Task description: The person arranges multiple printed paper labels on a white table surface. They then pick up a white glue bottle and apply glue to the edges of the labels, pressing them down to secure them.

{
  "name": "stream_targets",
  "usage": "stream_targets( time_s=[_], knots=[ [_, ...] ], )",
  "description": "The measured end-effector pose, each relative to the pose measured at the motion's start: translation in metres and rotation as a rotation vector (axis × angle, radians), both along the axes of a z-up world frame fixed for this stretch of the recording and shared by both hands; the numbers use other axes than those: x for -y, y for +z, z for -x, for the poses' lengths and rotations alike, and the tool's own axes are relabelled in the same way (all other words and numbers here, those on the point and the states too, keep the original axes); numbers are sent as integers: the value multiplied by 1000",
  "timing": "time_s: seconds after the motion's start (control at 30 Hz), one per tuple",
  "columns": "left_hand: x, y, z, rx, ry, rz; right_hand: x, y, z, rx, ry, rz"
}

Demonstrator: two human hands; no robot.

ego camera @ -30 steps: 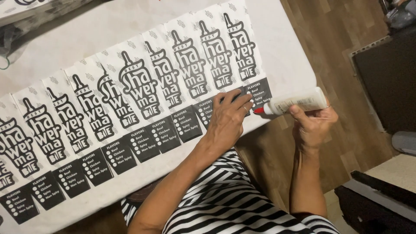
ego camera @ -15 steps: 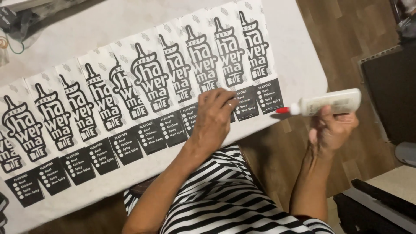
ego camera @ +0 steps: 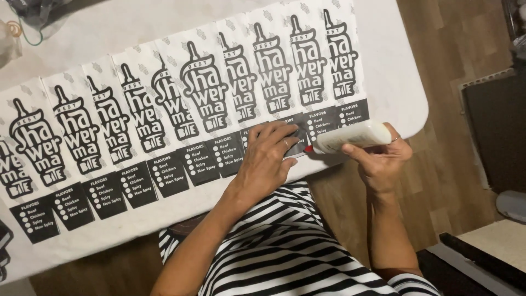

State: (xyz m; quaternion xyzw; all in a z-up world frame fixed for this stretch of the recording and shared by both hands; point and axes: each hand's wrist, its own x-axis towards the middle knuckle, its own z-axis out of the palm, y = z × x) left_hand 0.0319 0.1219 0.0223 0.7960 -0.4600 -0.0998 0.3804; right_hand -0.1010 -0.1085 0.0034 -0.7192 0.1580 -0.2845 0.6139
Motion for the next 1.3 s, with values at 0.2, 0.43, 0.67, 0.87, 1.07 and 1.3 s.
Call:
stream_targets(
  time_s=[0.2,0.43,0.67,0.87,1.07,1.3],
  knots=[
    [-5,1,-2,-83,-14,15,-19,13,-10,-38,94,71],
    [-4,-2,-2,-76,4,7,-29,9,-16,-1,125,40],
    [-3,-12,-1,-52,35,62,10,-3,9,-52,0,76],
    [2,-31,1,-41,73,94,-1,-1,6,-52,-5,67],
    [1,-22,0,-53,88,94,-31,2,-12,-65,31,74],
    [0,-25,0,-43,91,90,-20,1,-7,-87,23,95]
  ],
)
